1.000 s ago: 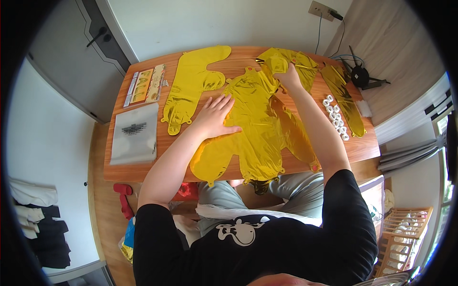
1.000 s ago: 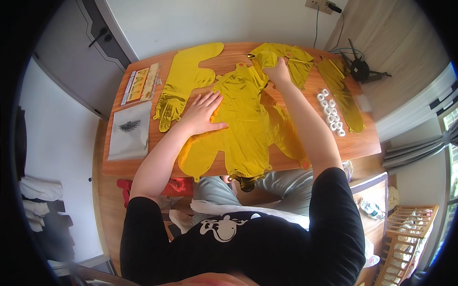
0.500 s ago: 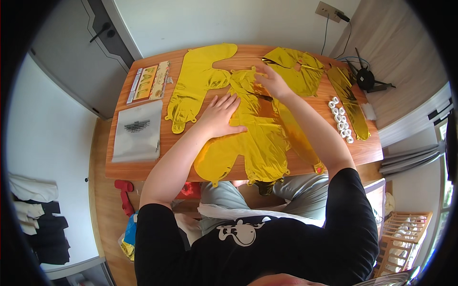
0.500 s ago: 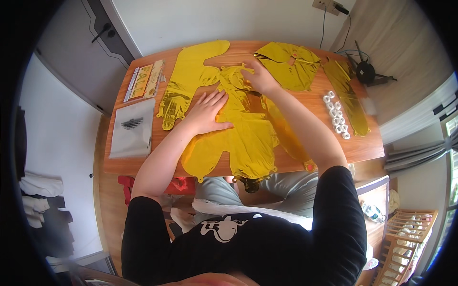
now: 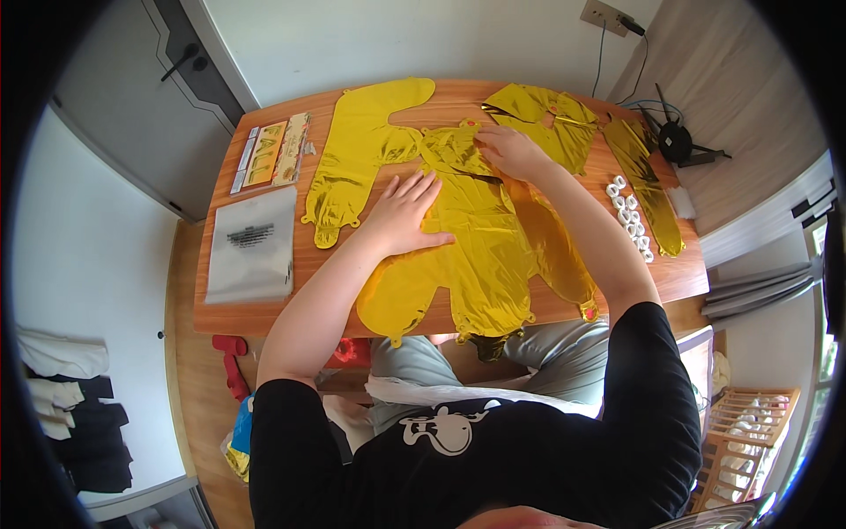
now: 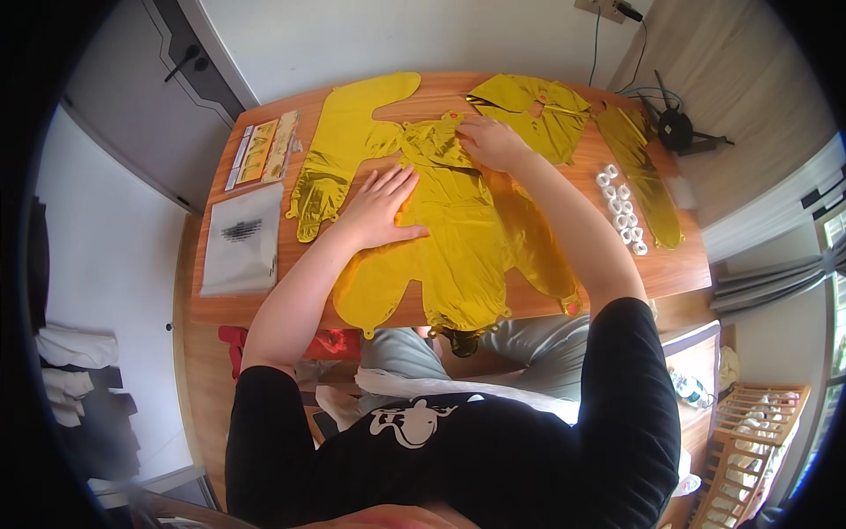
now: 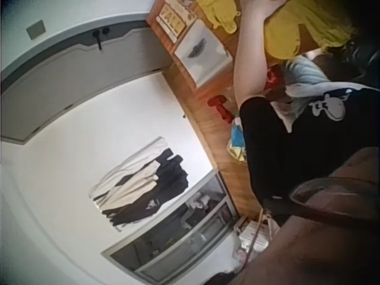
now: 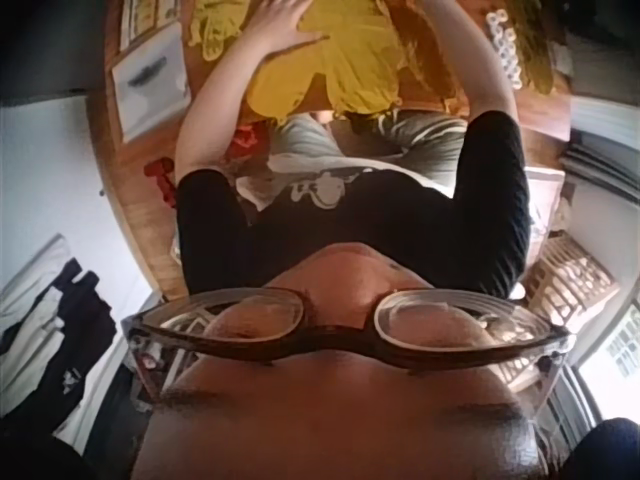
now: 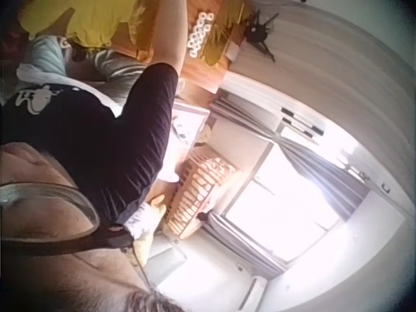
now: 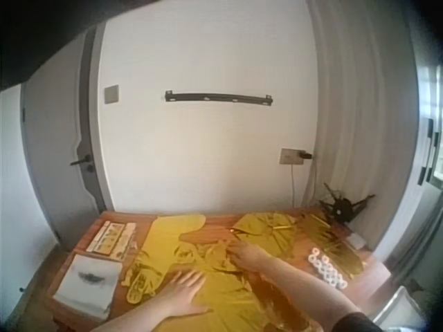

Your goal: The person places a folded foil balloon onto a cardboard insert and slides it into a plastic sleeve. Next, the person spreads out another foil balloon on the table and folds it into a compact shape by hand.

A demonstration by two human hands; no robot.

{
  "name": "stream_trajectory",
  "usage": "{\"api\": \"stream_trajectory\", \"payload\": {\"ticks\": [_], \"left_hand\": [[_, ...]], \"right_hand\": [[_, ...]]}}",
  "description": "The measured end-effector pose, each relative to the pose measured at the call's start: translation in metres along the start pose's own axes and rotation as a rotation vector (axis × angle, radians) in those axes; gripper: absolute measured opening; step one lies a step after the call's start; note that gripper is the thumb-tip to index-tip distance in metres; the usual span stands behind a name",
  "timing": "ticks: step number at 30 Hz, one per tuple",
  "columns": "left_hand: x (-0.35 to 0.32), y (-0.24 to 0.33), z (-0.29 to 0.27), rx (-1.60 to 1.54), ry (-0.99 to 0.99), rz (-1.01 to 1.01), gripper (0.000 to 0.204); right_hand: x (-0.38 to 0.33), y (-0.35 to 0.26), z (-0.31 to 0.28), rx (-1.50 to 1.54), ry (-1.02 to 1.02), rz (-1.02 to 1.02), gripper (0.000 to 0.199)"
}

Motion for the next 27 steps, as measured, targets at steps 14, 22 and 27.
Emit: {"api": "stream_trajectory", "payload": {"ticks": [14, 22, 27], "left_hand": [[0.0, 0.002, -0.003, -0.01, 0.02, 0.002, 0.115], [-0.003, -0.002, 0.0, 0.01, 0.003, -0.013, 0.116], [-0.002, 0.0, -0.001, -0.001, 0.008, -0.006, 0.117]], "right_hand": [[-0.038, -0.028, -0.014, -0.058, -0.084, 0.062, 0.084], [-0.033, -0.033, -0.011, -0.004, -0.15, 0.073, 0.088], [-0.021, -0.004, -0.015, 0.197, -0.053, 0.079, 0.067]]}}
Point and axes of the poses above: each hand's wrist, its own x-axis towards the middle knuckle, its own z-axis out of the palm, y = z × x, the point moved 8 cm from there along x, towards the middle knuckle, and after that the axes turned 6 degrees about -y, right-handed, at the moved point
